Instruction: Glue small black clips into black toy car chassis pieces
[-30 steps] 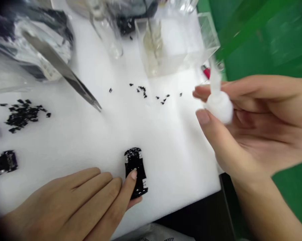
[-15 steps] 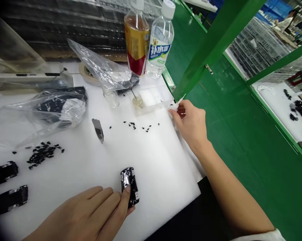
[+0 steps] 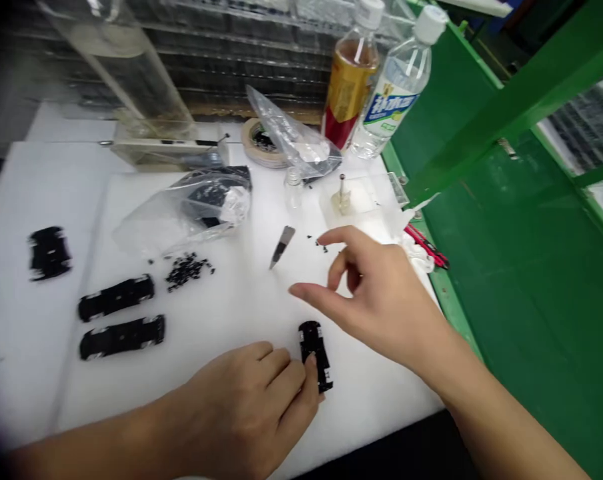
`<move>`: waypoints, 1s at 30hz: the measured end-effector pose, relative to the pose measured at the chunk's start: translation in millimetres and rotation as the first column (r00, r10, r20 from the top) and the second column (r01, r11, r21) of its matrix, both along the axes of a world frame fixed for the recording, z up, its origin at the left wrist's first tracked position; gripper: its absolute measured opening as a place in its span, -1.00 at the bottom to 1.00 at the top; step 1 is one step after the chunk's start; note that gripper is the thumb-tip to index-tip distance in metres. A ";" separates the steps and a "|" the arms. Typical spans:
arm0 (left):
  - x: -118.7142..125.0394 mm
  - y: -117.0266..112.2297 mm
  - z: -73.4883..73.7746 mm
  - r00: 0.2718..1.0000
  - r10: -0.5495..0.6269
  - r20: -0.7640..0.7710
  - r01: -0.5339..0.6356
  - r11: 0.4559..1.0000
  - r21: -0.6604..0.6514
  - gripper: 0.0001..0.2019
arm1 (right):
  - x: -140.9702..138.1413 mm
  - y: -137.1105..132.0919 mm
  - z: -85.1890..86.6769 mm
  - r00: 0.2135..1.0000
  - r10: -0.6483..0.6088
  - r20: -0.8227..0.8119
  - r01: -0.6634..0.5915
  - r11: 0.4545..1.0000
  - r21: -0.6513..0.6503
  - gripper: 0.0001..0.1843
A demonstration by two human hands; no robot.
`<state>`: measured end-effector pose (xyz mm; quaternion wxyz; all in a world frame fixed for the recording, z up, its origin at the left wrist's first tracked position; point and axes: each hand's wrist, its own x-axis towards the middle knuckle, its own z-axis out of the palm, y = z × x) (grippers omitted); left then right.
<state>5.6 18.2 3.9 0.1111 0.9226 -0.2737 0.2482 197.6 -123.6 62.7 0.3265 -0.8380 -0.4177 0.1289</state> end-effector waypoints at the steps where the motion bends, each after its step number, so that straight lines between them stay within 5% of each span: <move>1: -0.3 -1.2 -0.7 1.000 0.012 0.016 -0.012 1.000 -0.001 -0.83 | -4.0 15.7 -4.2 0.995 0.075 -0.061 -0.078 0.996 -0.035 -0.51; 5: -1.5 -5.9 -4.5 0.996 0.059 0.069 -0.058 0.998 -0.009 -0.92 | -2.7 55.4 -9.3 0.967 0.253 -0.028 -0.254 0.966 -0.049 -0.98; 11: -0.6 -11.9 -9.1 0.986 0.098 0.135 -0.093 0.995 -0.037 -0.93 | -5.4 61.8 2.9 0.944 0.317 -0.093 -0.285 0.924 0.254 -0.93; 15: -1.9 -12.5 -8.4 0.988 0.101 0.119 -0.098 0.995 -0.027 -0.95 | -19.8 77.5 -25.2 0.905 0.384 -0.184 -0.324 0.901 0.289 -0.89; 18: -3.8 -12.8 -7.8 0.990 0.098 0.103 -0.096 0.995 -0.030 -0.94 | -24.8 86.1 -38.5 0.916 0.396 -0.061 -0.359 0.878 0.317 -0.92; 24: -6.2 -16.2 -9.9 0.991 0.118 0.056 -0.113 0.990 -0.089 -0.90 | -24.7 89.8 -39.5 0.931 0.363 0.018 -0.353 0.890 0.289 -0.92; 30: -4.8 -21.6 -14.1 0.987 0.149 0.063 -0.139 0.980 -0.141 -0.83 | -33.8 86.8 -40.8 0.879 0.461 0.125 -0.475 0.819 0.320 -0.82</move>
